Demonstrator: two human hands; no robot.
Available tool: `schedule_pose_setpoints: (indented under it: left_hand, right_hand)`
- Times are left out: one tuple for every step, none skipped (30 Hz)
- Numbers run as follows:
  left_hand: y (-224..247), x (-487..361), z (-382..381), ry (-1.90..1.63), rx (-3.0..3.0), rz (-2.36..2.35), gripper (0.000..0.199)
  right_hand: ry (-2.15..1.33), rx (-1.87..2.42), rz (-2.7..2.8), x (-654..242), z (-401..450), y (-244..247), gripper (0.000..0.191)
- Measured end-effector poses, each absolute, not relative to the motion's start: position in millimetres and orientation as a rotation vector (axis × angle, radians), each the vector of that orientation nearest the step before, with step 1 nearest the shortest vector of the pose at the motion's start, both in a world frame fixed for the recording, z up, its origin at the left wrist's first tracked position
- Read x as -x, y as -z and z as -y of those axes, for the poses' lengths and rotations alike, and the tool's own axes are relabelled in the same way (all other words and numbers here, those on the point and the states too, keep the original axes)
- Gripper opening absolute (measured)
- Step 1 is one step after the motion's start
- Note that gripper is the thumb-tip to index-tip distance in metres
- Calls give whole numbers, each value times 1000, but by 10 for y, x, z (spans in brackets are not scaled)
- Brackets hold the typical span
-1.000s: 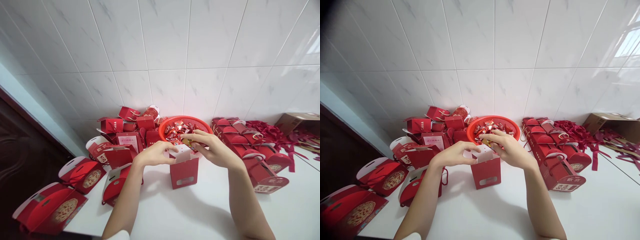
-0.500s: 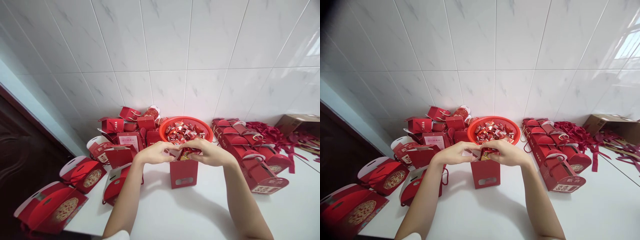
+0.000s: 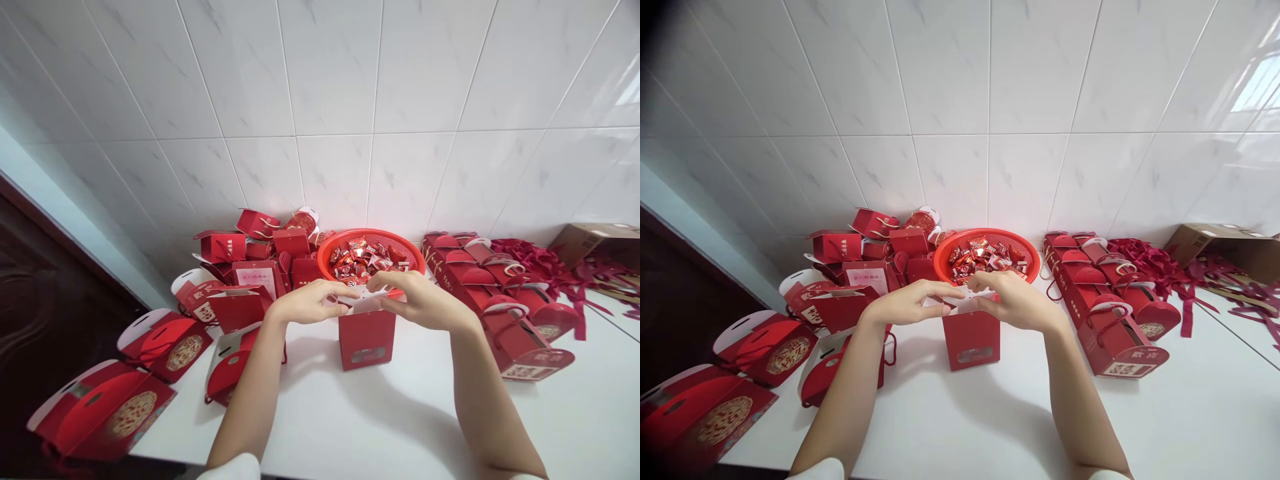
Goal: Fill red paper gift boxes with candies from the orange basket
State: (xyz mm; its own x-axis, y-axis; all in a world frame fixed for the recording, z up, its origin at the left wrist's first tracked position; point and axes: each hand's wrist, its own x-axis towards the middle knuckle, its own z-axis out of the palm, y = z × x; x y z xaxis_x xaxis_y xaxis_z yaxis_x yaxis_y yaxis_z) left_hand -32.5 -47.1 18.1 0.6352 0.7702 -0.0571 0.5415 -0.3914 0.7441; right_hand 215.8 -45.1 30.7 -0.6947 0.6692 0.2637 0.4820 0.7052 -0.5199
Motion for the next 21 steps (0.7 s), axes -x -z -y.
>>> schedule_pose_setpoints:
  left_hand:
    - [-185,321,474,-391,-2106,-1032,41]
    - [-189,315,477,-400,-2116,-1049,42]
    - [-192,308,481,-406,-2127,-1067,44]
    - [-191,299,481,-414,-2138,-1083,46]
    - [-185,288,478,-426,-2148,-1096,48]
    - [-172,276,470,-443,-2157,-1104,47]
    - [-152,263,457,-464,-2164,-1112,45]
    - [-127,249,439,-491,-2170,-1121,42]
    - [-99,234,419,-524,-2178,-1136,40]
    - [-71,219,400,-565,-2189,-1151,41]
    - [-47,205,384,-611,-2203,-1161,43]
    - [-30,192,373,-665,-2218,-1165,46]
    - [-21,181,368,-727,-2229,-1159,49]
    - [-20,172,370,-795,-2233,-1147,52]
    - [-27,166,377,-862,-2231,-1131,53]
    - [-39,164,388,-929,-2226,-1114,52]
    - [-54,164,400,-997,-2218,-1097,48]
    - [-70,166,412,-1063,-2206,-1078,44]
    - [-84,169,422,-1127,-2190,-1055,39]
    - [-97,172,430,-1188,-2171,-1033,35]
    - [-106,175,435,-1247,-2150,-1010,31]
  right_hand:
    - [-558,895,2463,-2180,458,-320,18]
    - [-532,905,2446,-2200,464,-331,18]
    - [-506,920,2425,-2218,467,-341,18]
    - [-482,939,2402,-2234,467,-348,19]
    - [-463,959,2379,-2249,464,-353,19]
    - [-448,975,2358,-2264,457,-354,20]
    - [-436,987,2340,-2280,446,-352,21]
    - [-429,996,2330,-2297,431,-346,23]
    - [-424,1010,2325,-2316,415,-335,25]
    - [-416,1031,2325,-2335,397,-322,28]
    - [-410,1059,2329,-2355,379,-305,33]
    - [-407,1091,2337,-2374,361,-287,38]
    - [-409,1123,2346,-2392,344,-269,44]
    - [-414,1149,2355,-2407,329,-252,49]
    - [-423,1164,2362,-2419,317,-238,54]
    - [-435,1166,2369,-2427,308,-229,57]
    - [-447,1162,2374,-2431,304,-225,59]
    - [-458,1153,2378,-2432,303,-228,59]
    - [-472,1139,2380,-2430,307,-236,59]
    - [-491,1117,2383,-2426,316,-250,57]
    - [-514,1089,2382,-2421,327,-266,55]
